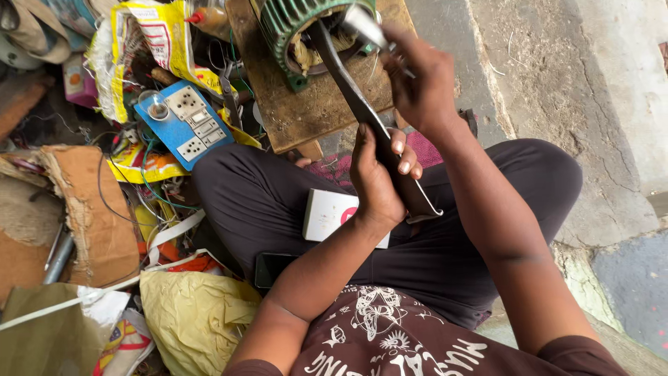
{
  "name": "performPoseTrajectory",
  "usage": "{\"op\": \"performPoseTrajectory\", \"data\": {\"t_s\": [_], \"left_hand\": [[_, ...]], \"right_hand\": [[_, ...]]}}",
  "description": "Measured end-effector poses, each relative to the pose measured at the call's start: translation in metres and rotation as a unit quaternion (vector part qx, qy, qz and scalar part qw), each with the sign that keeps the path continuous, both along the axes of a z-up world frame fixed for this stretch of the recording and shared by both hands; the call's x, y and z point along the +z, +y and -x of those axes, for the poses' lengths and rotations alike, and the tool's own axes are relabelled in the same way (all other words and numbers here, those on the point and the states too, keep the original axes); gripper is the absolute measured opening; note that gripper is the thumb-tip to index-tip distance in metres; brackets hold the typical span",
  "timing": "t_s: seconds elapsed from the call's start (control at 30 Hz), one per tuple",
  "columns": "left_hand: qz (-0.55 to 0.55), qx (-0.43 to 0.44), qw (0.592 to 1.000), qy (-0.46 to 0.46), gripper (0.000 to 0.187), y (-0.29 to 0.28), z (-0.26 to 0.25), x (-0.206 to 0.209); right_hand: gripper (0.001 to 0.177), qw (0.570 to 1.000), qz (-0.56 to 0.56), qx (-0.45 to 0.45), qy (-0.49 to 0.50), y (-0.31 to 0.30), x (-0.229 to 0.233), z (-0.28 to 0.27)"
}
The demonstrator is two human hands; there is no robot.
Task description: The person uses a wrench and a metal rod to tighten bolts on a green electric motor. They then strip the ends of black wires and connect them to the motor's terminals, securing the connections with tape.
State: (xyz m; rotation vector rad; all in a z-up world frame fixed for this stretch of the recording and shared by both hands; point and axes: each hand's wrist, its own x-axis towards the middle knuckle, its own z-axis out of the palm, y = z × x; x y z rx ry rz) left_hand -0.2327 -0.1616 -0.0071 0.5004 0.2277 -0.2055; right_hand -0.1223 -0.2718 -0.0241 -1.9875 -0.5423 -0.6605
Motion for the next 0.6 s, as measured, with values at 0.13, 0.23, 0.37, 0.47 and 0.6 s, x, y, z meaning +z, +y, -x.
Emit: {"op": "performPoseTrajectory", "data": {"t_s": [0.13,0.23,0.37,0.47,0.6], "left_hand": [[0.017,-0.001,1.000,-0.007,0.034,0.000,0.009,-0.003],[0.035,-0.009,0.999,-0.013,0.035,0.000,0.010,0.000],[0.027,-0.014,1.000,0.009,0.033,-0.001,0.021,0.003],[0.025,-0.018,0.999,0.027,0.035,-0.003,0.028,0.003],[0.009,-0.017,1.000,0.023,0.037,-0.003,0.024,0.003]], "right_hand": [[0.034,1.000,-0.004,-0.005,-0.011,0.010,-0.002,0.000],[0.038,0.996,0.088,0.016,0.001,0.011,0.001,-0.001],[0.034,0.999,0.031,-0.022,0.036,0.013,0.003,0.003],[0.035,0.996,0.088,-0.008,0.017,0.013,0.008,0.006],[0.035,0.988,0.154,-0.026,0.014,0.013,0.019,0.011]]}}
